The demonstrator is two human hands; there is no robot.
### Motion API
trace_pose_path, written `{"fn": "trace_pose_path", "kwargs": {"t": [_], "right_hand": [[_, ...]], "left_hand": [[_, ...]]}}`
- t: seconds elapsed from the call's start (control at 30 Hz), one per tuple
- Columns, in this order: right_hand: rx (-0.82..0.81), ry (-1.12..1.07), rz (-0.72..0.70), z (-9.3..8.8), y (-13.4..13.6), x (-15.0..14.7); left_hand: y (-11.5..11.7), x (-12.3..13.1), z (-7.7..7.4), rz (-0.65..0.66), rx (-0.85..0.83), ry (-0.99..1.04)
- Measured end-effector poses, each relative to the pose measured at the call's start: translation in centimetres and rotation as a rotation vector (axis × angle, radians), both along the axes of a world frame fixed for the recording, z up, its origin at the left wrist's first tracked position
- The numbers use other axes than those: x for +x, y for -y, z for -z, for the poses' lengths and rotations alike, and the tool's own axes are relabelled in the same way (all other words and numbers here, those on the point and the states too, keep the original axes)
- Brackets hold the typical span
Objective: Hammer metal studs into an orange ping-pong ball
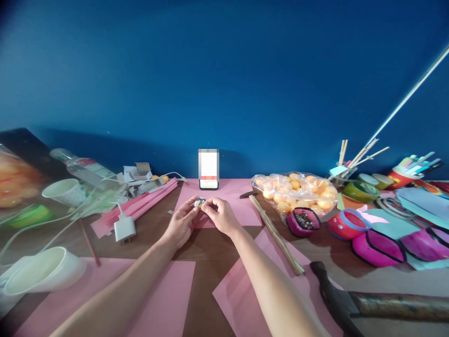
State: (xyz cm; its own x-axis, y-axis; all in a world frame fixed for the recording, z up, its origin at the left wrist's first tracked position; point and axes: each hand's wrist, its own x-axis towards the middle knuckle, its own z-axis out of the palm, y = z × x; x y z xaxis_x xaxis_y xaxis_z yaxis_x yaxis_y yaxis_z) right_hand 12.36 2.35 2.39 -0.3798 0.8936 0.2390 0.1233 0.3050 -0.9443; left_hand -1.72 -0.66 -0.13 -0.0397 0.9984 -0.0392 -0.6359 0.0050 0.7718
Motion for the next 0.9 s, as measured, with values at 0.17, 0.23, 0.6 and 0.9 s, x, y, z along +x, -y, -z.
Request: {"fn": "trace_pose_path", "kwargs": {"t": [0.17, 0.23, 0.6, 0.9], "right_hand": [[0.005, 0.019, -0.005, -0.13, 0.11, -0.04], [0.008, 0.020, -0.008, -0.10, 0.10, -0.04], [-0.007, 0.011, -0.016, -0.24, 0.17, -0.01], [-0.002, 0.031, -0.019, -0.15, 0.06, 0.09]], "left_hand": [[-0.02, -0.01, 0.23, -0.008, 0.019, -0.008], [0.00, -0.02, 0.27, -0.007, 0.022, -0.009], [0.02, 0.00, 0.12, -0.004, 0.016, -0.001], [0.02, -0.03, 0.29, -0.020, 0.036, -0.025]]}}
